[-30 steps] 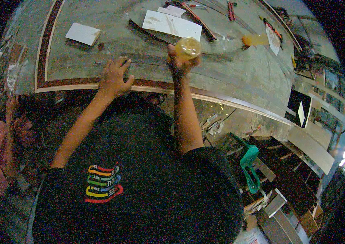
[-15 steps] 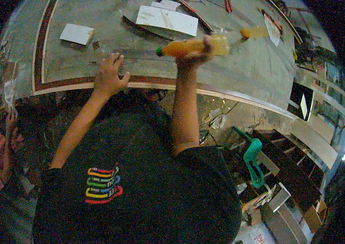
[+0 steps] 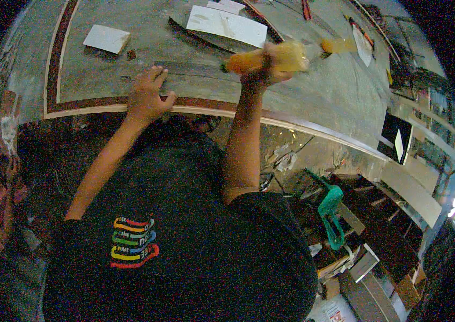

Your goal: The person pours a yellow liquid from a plastic bottle onto a long, curved wooden strip on a workbench. They then rub the liquid along the strip with their hand. Another person is visible in the background working on a separate task.

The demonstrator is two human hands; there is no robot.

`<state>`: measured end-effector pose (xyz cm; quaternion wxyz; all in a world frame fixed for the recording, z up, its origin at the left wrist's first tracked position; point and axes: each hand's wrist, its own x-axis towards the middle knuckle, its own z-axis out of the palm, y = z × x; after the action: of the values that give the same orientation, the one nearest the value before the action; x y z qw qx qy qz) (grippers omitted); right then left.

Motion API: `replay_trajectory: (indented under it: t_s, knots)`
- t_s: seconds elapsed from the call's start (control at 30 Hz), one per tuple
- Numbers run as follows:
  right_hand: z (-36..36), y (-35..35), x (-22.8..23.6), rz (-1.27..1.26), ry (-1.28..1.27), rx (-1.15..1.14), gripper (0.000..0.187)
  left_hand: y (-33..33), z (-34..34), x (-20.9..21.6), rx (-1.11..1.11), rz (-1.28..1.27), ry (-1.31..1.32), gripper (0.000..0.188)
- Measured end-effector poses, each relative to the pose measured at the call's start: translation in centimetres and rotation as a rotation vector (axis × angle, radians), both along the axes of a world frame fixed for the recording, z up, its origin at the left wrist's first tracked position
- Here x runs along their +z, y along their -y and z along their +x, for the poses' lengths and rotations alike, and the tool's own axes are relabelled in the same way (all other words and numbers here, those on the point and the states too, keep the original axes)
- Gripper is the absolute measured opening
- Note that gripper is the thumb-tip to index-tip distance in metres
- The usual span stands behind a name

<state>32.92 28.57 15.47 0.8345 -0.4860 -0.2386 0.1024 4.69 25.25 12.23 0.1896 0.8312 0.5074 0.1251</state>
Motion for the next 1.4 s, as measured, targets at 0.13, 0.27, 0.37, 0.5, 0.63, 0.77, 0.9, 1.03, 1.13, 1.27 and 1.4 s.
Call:
replay_trajectory:
  t_s: [0.13, 0.27, 0.37, 0.5, 0.63, 0.77, 0.9, 1.03, 1.13, 1.27, 1.4]
  knots:
    - [-4.0, -1.8, -4.5, -0.024, -0.099, 0.104, 0.085, -0.3, 0.1, -0.9, -0.007, 0.004, -0.055, 0.066]
    - [-7.8, -3.1, -8.0, -0.170, 0.331, 0.181, 0.098, -0.1, 0.4, -1.2, -0.006, 0.061, -0.038, 0.066]
    - [-7.7, -2.8, -8.9, -0.096, 0.311, 0.105, 0.095, -0.3, 0.3, -1.1, 0.002, 0.058, -0.036, 0.065]
    - [-4.1, -0.5, -8.7, -0.224, 0.044, 0.185, 0.095, -0.6, 0.0, -0.9, -0.046, 0.000, -0.044, 0.063]
    - [-3.6, -0.2, -9.2, -0.138, 0.430, 0.035, 0.105, -0.3, -0.1, -0.8, -0.040, -0.002, -0.080, 0.062]
    - [-6.9, -0.6, -10.7, -0.139, 0.460, 0.068, 0.108, 0.0, 0.0, -0.7, -0.037, -0.001, -0.095, 0.062]
    - [-6.2, 0.8, -11.3, -0.197, 0.638, 0.047, 0.104, 0.3, 0.0, -0.6, -0.033, 0.010, -0.086, 0.062]
    - [-1.9, 2.2, -10.3, -0.216, 0.220, 0.170, 0.101, 0.5, 0.0, -0.3, -0.028, -0.006, -0.074, 0.062]
    - [0.7, 2.4, -8.5, -0.109, 0.325, 0.004, 0.085, 0.6, 0.1, 0.0, -0.019, -0.021, -0.063, 0.062]
    - [1.8, 3.2, -5.3, -0.131, 0.067, -0.041, 0.062, 0.8, 0.1, -0.3, 0.007, 0.008, -0.015, 0.062]
    - [2.0, 3.4, -3.5, -0.032, -0.144, 0.128, 0.052, 0.7, -0.1, -1.2, 0.003, -0.023, 0.065, 0.062]
